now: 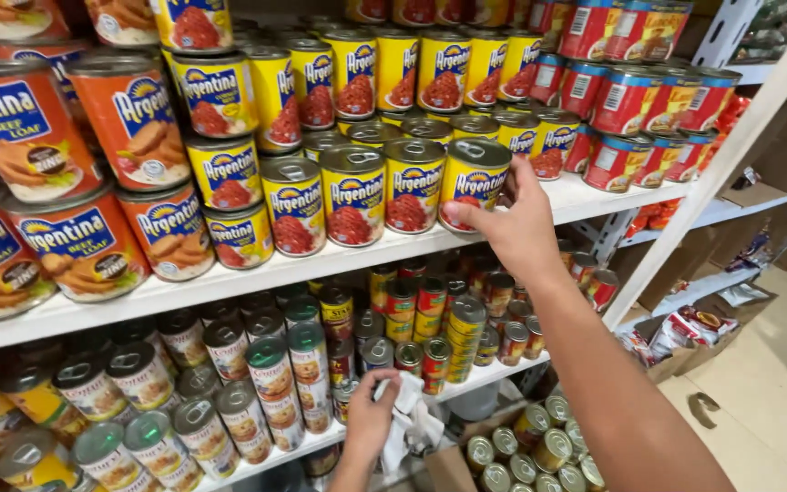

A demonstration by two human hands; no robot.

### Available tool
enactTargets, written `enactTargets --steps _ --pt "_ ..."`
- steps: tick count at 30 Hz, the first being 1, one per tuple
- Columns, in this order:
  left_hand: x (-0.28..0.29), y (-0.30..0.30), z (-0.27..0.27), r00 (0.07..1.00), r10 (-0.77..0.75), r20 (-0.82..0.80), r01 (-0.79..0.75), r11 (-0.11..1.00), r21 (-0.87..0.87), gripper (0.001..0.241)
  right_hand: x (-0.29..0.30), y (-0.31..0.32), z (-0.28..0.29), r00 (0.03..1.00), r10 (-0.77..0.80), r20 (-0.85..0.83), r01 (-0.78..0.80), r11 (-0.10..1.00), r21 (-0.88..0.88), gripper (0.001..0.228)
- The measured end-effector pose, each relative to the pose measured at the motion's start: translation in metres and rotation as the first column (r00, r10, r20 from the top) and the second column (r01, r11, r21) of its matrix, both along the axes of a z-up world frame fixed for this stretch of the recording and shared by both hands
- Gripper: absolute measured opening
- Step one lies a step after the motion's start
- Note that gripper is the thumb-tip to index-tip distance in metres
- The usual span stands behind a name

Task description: Wiping dust off canned goods and organizing them onto store shelves.

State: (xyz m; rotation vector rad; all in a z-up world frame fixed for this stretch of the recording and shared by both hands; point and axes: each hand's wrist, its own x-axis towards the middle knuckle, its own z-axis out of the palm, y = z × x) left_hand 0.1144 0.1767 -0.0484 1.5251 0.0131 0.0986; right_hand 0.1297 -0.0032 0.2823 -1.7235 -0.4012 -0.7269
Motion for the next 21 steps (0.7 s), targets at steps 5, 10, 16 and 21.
enactTargets --steps 5,10,16,21 --pt "-0.020 0.000 0.041 0.991 -0.055 -0.121 0.058 0.998 0.020 0.015 0.011 -0.013 -0.003 0.997 -0.025 -0.075 0.023 0.999 -0.039 0.064" --pt "-0.020 -0.006 0.044 0.978 -0.068 -0.195 0.085 0.993 0.080 0.017 0.018 -0.018 -0.003 1.000 -0.017 -0.004 0.016 0.985 -0.170 0.059" --pt "-0.027 -0.021 0.042 0.991 -0.085 -0.102 0.092 0.994 0.063 0.015 0.026 -0.022 -0.012 0.999 0.019 -0.048 -0.024 0.993 -0.112 0.061" --pt "-0.034 -0.024 0.064 0.950 -0.145 -0.277 0.175 0.981 0.084 0.014 0.022 -0.019 -0.011 0.998 0.056 -0.027 -0.059 0.993 -0.107 0.061"
